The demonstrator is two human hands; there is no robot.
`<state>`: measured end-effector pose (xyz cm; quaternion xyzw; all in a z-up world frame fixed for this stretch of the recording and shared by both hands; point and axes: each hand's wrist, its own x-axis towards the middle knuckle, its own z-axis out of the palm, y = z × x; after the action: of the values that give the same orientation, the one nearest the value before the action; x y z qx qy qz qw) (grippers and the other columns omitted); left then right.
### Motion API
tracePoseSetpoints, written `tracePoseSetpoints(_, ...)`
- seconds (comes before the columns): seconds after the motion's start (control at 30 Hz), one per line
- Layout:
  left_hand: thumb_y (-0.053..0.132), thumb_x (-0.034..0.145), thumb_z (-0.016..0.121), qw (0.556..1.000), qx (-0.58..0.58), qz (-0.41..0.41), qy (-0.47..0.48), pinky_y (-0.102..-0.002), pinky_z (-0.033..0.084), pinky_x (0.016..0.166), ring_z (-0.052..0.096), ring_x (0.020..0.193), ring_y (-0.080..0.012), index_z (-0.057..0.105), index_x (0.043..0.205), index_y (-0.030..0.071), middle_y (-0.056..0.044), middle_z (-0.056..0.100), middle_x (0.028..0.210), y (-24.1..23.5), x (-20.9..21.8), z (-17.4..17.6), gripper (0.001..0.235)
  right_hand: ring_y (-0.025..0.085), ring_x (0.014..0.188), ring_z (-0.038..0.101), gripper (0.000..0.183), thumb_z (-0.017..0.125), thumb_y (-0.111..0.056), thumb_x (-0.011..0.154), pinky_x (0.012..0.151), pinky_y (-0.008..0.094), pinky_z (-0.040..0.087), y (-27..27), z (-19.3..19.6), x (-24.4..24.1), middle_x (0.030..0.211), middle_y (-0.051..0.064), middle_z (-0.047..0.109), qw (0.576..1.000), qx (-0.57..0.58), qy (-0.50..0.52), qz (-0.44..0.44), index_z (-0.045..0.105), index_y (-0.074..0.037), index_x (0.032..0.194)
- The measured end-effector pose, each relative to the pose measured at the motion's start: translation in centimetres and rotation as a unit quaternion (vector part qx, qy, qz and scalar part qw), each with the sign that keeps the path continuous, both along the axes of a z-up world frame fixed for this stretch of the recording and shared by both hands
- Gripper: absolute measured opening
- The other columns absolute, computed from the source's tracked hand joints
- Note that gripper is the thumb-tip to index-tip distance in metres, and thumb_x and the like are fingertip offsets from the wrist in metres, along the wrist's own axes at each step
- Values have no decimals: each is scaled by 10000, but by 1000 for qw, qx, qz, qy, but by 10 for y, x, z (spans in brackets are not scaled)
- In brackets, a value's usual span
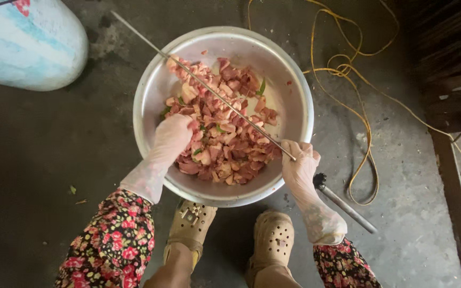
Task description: The person threads pieces of raw meat and green herbs from a metal bowl onto a long metal skewer. The person holds the skewer with the right hand and uses the left hand to pick up and place the meat onto the skewer.
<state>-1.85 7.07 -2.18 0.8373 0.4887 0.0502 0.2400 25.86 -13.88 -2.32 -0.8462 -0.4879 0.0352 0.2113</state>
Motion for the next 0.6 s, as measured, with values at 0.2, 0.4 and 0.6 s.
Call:
tracePoseSetpoints(0.2, 86, 909, 720, 850, -423, 211, -232, -313, 513, 700, 656, 769, -197, 756, 1000, 47, -75, 757, 1016, 25, -17, 8, 104, 281, 974, 637, 231, 664, -211, 932, 917, 438, 423, -8, -8, 21, 1018, 86, 710, 994, -14, 74, 76, 769, -208, 1138)
tracePoseSetpoints(0.4, 3, 844, 708, 790, -441, 197, -378, -283, 648, 744, 735, 831, -182, 668, 1036, -49, -89, 745, 1002, 28, -15, 11, 203, 291, 902, 678, 211, 654, -218, 962, 841, 429, 484, -11, -17, 23, 1030, 97, 707, 991, -15, 100, 87, 763, -205, 1143)
tracePoseSetpoints(0.6, 50, 920, 698, 818, -424, 188, -340, -285, 611, 740, 749, 840, -162, 667, 1168, -43, -96, 761, 1034, 28, -15, -7, 266, 277, 855, 700, 201, 648, -186, 959, 809, 436, 503, -10, -23, 28, 975, 94, 714, 990, -11, 87, 112, 769, -182, 1120)
